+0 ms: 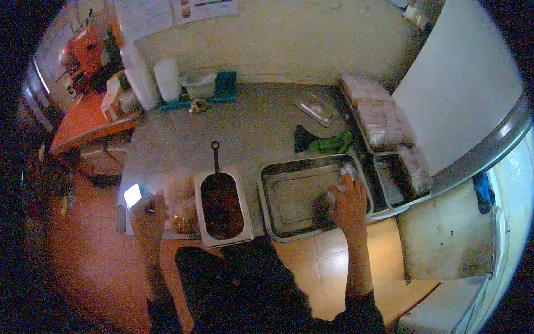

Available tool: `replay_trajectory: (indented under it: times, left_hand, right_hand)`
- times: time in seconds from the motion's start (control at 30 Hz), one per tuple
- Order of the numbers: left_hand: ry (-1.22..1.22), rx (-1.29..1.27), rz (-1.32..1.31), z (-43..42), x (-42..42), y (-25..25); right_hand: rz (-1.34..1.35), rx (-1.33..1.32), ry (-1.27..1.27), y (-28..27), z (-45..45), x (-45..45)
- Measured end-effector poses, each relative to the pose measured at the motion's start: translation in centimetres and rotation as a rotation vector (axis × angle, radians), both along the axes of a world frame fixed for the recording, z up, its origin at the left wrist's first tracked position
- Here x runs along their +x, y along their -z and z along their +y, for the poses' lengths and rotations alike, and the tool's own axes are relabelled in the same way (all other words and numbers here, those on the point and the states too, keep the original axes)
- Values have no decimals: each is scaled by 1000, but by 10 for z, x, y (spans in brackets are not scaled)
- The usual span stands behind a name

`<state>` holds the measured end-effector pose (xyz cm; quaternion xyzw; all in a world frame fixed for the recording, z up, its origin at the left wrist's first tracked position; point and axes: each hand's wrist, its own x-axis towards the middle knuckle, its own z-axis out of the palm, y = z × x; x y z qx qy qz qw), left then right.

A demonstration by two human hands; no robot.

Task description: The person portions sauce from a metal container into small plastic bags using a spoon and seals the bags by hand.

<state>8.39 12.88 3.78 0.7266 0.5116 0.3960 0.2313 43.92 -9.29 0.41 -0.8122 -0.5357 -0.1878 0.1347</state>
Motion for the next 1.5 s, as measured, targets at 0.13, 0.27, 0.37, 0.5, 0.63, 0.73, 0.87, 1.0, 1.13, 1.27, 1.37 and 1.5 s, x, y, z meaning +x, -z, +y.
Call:
replay_trajectory:
  times: [0.13, 0.27, 0.37, 0.5, 0.63, 0.73, 0.87, 1.0, 1.13, 1.27, 1.37, 1.5]
  left_hand:
    - [79, -52, 15, -28, -2, -25]
    - [315, -153, -86, -46, 2, -35]
    - [619, 86, -53, -58, 28, -43]
    - [678, 87, -222, -86, 58, -30]
    - [638, -106, -390, -101, 47, -10]
    - [563, -169, -443, -107, 37, -4]
    - [692, -411, -571, -108, 19, 12]
    - [686, -532, -728, -117, 15, 7]
    - [611, -521, -730, -120, 14, 19]
    - [590, -499, -738, -117, 12, 25]
    - [622, -657, -940, -118, 10, 35]
    - [545, -740, -953, -118, 3, 37]
  right_hand:
    - [-101, -180, 82, -3, 12, 17]
    - [299, 127, -206, -55, 22, -14]
    - [591, 273, -401, -72, 37, -52]
    - [863, 310, -655, -73, 57, -107]
    - [1061, 245, -711, -72, 59, -138]
    - [1295, 37, -659, -82, 58, -148]
    - [1133, -151, -778, -86, 60, -153]
    - [1074, -218, -663, -75, 55, -157]
    - [1031, -283, -664, -66, 59, -163]
    - [1000, -192, -704, -61, 66, -166]
    - [1058, -212, -794, -62, 75, -163]
    - [1125, -144, -744, -60, 104, -148]
